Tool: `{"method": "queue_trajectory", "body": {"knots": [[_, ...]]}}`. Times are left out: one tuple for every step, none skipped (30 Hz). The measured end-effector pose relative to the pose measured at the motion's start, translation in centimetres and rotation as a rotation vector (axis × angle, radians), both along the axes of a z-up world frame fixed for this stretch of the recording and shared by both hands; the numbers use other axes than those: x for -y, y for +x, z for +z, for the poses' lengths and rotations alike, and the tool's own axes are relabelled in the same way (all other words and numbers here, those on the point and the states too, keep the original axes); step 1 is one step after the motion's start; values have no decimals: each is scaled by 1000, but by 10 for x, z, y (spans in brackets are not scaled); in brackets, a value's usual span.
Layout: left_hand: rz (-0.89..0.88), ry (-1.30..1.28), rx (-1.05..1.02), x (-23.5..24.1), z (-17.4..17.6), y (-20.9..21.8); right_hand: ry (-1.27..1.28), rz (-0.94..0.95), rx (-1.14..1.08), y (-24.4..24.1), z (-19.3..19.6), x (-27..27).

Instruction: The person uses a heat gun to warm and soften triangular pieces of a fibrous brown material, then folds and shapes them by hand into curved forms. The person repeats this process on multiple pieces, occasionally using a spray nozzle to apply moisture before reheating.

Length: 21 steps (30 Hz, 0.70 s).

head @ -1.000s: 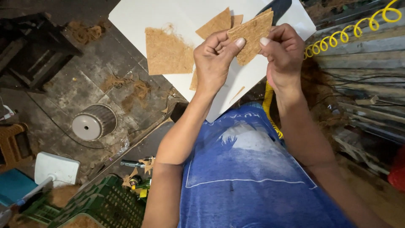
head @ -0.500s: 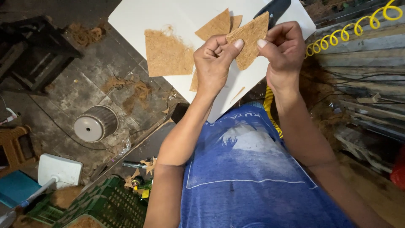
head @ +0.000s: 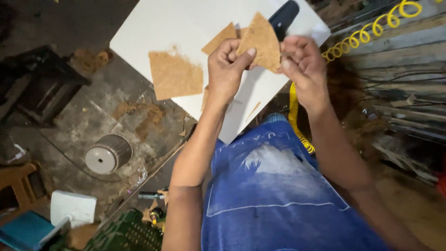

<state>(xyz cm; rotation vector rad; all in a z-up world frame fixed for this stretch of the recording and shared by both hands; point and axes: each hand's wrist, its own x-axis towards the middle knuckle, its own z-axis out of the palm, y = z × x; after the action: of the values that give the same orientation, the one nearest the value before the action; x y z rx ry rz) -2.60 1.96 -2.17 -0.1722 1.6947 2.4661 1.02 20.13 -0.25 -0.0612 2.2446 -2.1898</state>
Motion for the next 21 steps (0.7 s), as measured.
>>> {"method": "queue_trajectory", "body": {"knots": [[-1, -6, -8, -7, 2, -2, -6, -1, -8, 0, 1, -7], [68, 29, 17, -14, 5, -3, 21, -4, 68, 1, 1, -15], [138, 67, 32, -23, 6, -7, 51, -4, 136, -2, 1, -24], [139, 64, 16, -31, -2, -9, 47, -4, 120, -3, -9, -39], [202, 89, 36, -40, -9, -12, -9, -18, 106, -7, -21, -54], [265, 115, 56, -49, -17, -15, -67, -31, 92, -12, -32, -71], [271, 110, 52, -59, -16, -16, -72, -25, 89, -19, -29, -75], [293, 89, 56, -70, -16, -18, -35, 41, 79, -26, -25, -81], [309, 70, 60, -84, -15, -21, 4, 102, 67, -34, -21, -89], [309, 68, 54, -96, -19, -25, 1, 102, 62, -46, -22, -94], [329, 65, 58, -110, -25, -26, 39, 100, 86, -54, -23, -99], [349, 61, 62, -123, -30, -27, 76, 96, 110, -62, -24, -105], [333, 67, 58, -134, -33, -29, 81, 80, 106, -67, -26, -116], [350, 80, 78, -144, -36, -31, 121, 86, 99, -72, -27, -127], [364, 94, 100, -154, -39, -32, 164, 89, 94, -77, -26, -138], [346, 101, 99, -165, -33, -34, 171, 70, 92, -79, -22, -150], [355, 84, 97, -176, -26, -37, 198, 64, 79, -80, -17, -161], [364, 66, 95, -185, -19, -38, 225, 58, 66, -81, -11, -171], [360, 72, 84, -194, -17, -44, 229, 53, 55, -83, -3, -193], [383, 103, 86, -202, -14, -49, 264, -38, -87, -84, 4, -213], [417, 126, 90, -206, -10, -52, 287, -120, -226, -85, 11, -230]]}}
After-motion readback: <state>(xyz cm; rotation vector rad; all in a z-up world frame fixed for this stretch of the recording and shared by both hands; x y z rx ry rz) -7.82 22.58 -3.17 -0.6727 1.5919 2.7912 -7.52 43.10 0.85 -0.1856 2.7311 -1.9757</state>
